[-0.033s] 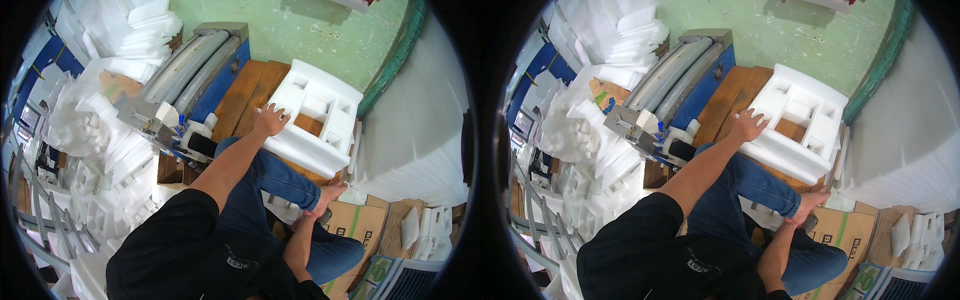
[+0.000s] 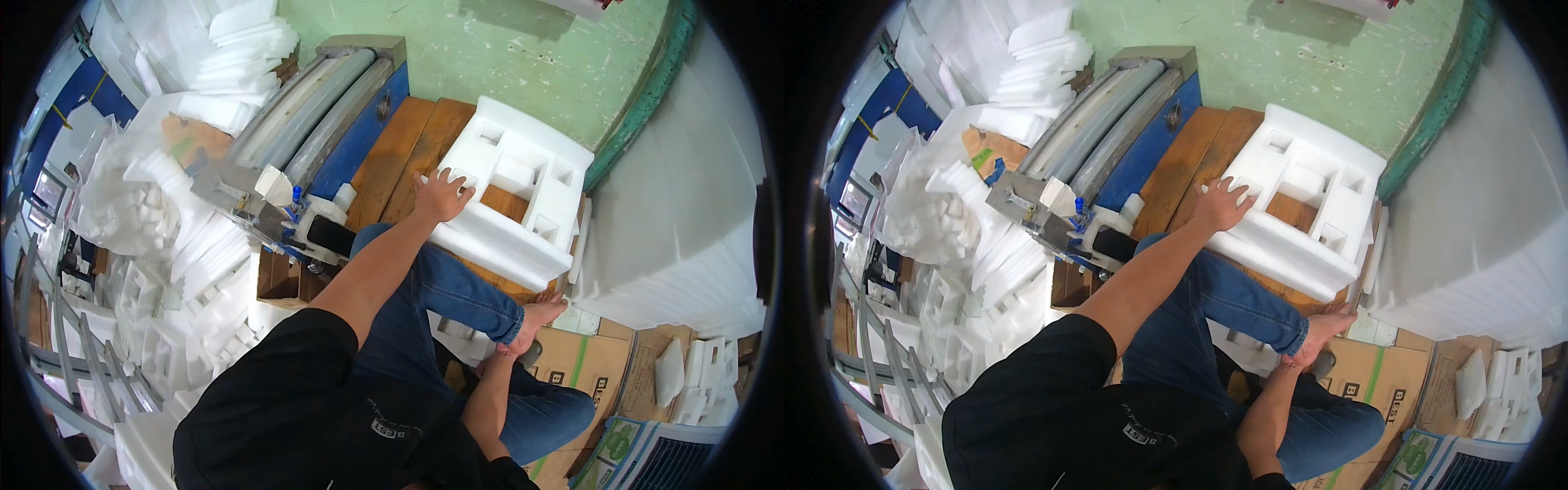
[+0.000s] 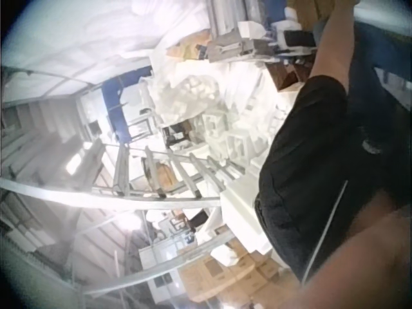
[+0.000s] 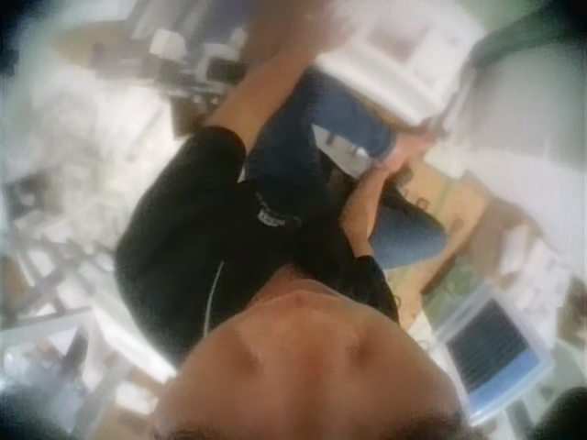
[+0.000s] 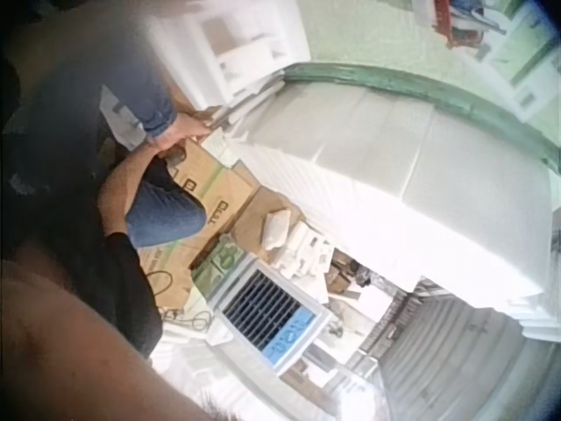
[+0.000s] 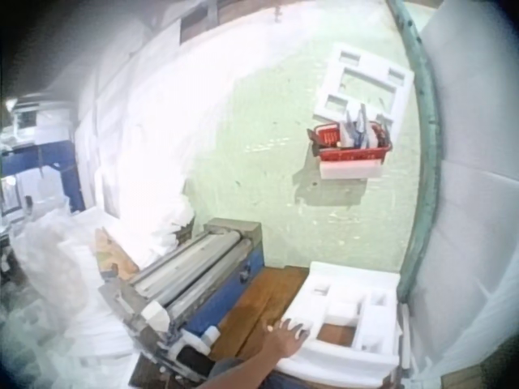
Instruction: The person sits on the floor and assembles white foam pieces into a larger structure. They pick up individual foam parts, align them, and press them together to form a multi-compartment foam assembly.
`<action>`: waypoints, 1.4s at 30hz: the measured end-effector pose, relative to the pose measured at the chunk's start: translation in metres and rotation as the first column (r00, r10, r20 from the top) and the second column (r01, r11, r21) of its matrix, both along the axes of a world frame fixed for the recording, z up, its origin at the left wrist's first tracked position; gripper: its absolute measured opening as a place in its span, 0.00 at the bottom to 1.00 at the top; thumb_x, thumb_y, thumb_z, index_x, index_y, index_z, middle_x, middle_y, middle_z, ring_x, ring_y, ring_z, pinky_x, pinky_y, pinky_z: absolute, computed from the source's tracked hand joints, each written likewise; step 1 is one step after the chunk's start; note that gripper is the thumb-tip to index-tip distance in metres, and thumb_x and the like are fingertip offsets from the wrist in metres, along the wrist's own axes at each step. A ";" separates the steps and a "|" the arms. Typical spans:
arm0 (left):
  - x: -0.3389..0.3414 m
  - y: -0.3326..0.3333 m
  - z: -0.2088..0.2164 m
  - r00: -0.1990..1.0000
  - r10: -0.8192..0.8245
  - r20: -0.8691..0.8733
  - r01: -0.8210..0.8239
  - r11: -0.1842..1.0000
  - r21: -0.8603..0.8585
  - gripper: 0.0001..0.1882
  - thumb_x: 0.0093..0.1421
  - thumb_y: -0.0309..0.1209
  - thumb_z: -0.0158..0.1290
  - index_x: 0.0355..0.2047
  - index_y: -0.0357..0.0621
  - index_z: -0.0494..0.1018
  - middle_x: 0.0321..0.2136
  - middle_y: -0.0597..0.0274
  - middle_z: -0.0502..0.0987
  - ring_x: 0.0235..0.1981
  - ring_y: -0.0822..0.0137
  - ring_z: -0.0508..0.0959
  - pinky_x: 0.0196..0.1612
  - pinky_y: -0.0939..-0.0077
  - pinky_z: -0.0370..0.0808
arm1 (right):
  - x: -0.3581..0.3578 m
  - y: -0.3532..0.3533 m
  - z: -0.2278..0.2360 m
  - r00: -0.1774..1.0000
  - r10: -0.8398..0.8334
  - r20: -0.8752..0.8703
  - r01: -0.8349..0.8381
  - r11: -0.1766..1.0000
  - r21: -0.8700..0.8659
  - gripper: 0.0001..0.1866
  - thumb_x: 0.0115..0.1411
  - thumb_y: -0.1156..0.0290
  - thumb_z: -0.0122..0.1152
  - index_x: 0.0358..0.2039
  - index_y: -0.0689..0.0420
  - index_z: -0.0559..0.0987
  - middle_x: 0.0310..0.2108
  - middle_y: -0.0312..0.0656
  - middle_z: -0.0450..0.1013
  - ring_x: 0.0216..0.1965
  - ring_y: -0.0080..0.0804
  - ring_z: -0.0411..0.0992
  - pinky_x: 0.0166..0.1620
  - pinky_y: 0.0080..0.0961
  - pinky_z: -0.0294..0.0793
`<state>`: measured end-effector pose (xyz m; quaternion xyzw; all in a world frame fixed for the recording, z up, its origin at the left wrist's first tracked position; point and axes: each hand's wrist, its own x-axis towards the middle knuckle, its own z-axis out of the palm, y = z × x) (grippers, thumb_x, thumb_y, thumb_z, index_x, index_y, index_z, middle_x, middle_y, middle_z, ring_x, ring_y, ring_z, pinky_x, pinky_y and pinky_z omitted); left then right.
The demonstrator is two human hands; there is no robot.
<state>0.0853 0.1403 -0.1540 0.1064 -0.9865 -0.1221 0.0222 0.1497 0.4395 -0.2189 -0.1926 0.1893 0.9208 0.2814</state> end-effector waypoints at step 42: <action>-0.008 -0.006 -0.004 0.999 0.000 -0.038 0.000 1.000 0.020 0.32 0.72 0.61 0.33 0.67 0.63 0.70 0.71 0.54 0.61 0.73 0.51 0.57 0.70 0.25 0.42 | 0.036 -0.055 0.097 0.656 -0.754 -0.033 0.367 0.357 -0.859 0.61 0.59 0.35 0.51 0.78 0.49 0.30 0.80 0.42 0.28 0.80 0.43 0.27 0.76 0.49 0.36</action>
